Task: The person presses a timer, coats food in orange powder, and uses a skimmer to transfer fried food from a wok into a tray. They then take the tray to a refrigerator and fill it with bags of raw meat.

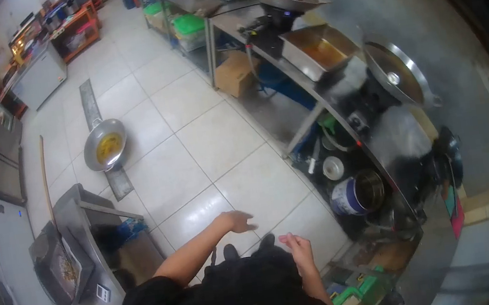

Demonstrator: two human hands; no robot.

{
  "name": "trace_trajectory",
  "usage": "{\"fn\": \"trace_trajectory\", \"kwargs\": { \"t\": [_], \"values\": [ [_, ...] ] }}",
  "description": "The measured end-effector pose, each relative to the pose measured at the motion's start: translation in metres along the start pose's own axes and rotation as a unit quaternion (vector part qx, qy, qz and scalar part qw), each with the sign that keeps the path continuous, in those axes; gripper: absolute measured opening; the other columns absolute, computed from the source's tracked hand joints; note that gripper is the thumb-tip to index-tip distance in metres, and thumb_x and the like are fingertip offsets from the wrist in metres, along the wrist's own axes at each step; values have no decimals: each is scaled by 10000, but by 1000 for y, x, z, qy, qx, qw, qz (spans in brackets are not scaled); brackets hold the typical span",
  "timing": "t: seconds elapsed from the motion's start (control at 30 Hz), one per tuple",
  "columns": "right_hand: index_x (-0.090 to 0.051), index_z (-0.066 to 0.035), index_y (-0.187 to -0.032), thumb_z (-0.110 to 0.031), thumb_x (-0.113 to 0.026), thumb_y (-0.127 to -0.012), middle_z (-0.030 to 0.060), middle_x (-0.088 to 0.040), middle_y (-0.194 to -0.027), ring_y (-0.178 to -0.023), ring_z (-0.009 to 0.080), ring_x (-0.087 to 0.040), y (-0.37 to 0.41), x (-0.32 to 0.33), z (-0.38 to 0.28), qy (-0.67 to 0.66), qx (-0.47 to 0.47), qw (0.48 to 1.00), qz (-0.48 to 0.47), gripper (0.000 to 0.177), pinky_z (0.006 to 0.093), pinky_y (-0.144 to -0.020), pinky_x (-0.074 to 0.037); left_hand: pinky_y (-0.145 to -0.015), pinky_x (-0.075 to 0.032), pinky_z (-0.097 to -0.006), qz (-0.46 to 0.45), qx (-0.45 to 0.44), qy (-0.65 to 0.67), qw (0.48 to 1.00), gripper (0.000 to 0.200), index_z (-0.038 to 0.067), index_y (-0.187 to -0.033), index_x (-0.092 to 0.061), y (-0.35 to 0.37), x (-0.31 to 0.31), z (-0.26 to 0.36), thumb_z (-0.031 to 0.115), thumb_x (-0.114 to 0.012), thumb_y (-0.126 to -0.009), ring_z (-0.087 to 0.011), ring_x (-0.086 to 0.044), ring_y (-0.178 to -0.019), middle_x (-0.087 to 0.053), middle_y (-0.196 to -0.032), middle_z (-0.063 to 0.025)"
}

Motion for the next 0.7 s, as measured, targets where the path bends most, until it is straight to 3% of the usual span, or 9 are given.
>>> {"fn": "trace_trajectory", "kwargs": {
  "t": [0.1,0.2,0.4,0.47,0.5,0.53,0.6,0.63,0.7],
  "values": [
    [-716,2,-1119,-185,-673,-957,134,-733,-1032,-986,208,-686,-90,-13,38,58,-9,993,104,251,333,-902,-533,-1128,-377,-470,150,-64,141,976,724,91,-1482,-462,26,95,-38,596,-516,-965,-393,-491,-1339,-523,-1442,-229],
    [-772,-19,-951,-367,-658,-935,142,-753,-872,-886,201,-714,-183,-7,13,275,-132,952,-18,366,322,-826,-533,-1071,-445,-443,261,-86,189,943,676,80,-1445,-501,3,169,-95,553,-553,-966,-399,-570,-1254,-590,-1362,-235],
    [-755,-16,-1028,-273,-676,-937,92,-756,-830,-697,176,-717,-426,28,16,433,-130,892,-15,284,282,-654,-551,-965,-515,-388,354,103,393,842,478,65,-1327,-603,-44,238,-269,384,-630,-971,-338,-647,-1148,-661,-1258,-207],
    [-747,11,-1008,-252,-710,-904,100,-751,-797,-661,180,-721,-513,36,8,306,-124,944,-18,286,290,-604,-553,-950,-518,-381,429,194,290,833,435,50,-1278,-621,-63,196,-361,362,-606,-975,-324,-677,-1086,-680,-1197,-228],
    [-745,19,-993,-244,-711,-901,106,-746,-776,-648,182,-722,-546,24,-41,221,-103,970,-13,281,282,-592,-550,-869,-546,-441,405,259,388,786,426,62,-1267,-627,-73,159,-411,359,-603,-962,-308,-685,-1014,-706,-1098,-187],
    [-743,27,-978,-236,-712,-899,112,-740,-755,-634,184,-724,-571,18,-84,138,-86,987,-9,276,274,-580,-547,-729,-547,-502,355,359,573,645,416,78,-1251,-624,-62,139,-410,363,-602,-949,-284,-667,-876,-683,-966,-116],
    [-736,26,-932,-258,-681,-926,113,-728,-723,-631,187,-726,-628,4,-174,221,-63,973,-25,289,283,-576,-548,-609,-500,-460,339,338,763,434,413,117,-1255,-549,-59,77,-443,382,-600,-943,-245,-579,-668,-590,-816,-67],
    [-726,20,-948,-251,-663,-940,112,-723,-717,-616,188,-721,-656,-9,-224,293,-46,954,-48,278,295,-571,-544,-603,-498,-457,239,417,777,407,382,127,-1217,-537,-54,67,-431,396,-598,-953,-255,-573,-671,-564,-797,-65],
    [-716,13,-964,-244,-645,-954,111,-718,-712,-601,189,-715,-721,-35,-287,365,-32,928,-69,267,307,-566,-539,-635,-508,-454,287,166,832,445,378,125,-1203,-550,-40,79,-413,425,-569,-974,-273,-603,-706,-606,-811,-97]
  ]
}}
Point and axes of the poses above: each hand's wrist, its own y-axis away from the middle knuckle, its own x-axis out of the back of the hand, z = x × y, the point moved 3 cm from there along -y, towards the middle knuckle
